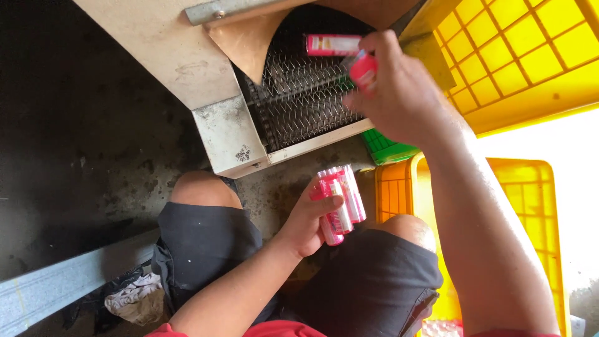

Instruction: Sorting and packing small pink cosmetic products from a machine into yellow plastic crates.

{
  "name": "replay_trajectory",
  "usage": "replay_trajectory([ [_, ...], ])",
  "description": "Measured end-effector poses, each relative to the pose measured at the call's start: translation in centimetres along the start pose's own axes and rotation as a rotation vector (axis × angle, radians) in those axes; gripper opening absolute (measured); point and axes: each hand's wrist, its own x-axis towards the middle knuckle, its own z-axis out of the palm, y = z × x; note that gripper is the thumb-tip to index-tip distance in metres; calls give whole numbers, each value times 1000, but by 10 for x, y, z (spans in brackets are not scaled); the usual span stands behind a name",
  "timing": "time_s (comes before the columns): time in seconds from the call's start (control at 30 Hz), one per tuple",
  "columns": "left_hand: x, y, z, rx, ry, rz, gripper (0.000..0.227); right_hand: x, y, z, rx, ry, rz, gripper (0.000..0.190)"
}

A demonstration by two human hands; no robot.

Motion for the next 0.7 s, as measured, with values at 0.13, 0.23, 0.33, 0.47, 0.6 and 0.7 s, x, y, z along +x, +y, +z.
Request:
replay_trajectory([
  [0.13, -2, 2, 3, -2, -10, 12, 62, -2, -1, 5, 4, -137, -53, 53],
  [0.23, -2, 3, 1, 11, 12, 8, 61, 6, -11, 4, -29, -222, 36, 35],
  [0.33, -1, 3, -2, -14, 12, 10, 57, 18, -22, 4, 24, -169, 3, 46],
  [0.47, 1, 2, -3, -26, 32, -9, 56, 34, -25, 24, 80, -95, -97, 56],
  [0.6, 0, 3, -2, -22, 10, 13, 54, 45, -5, 56, 39, -27, -233, 64],
  [0.7, 2, 2, -3, -41, 2, 28, 52, 39, -4, 54, 38, 70, -318, 58],
])
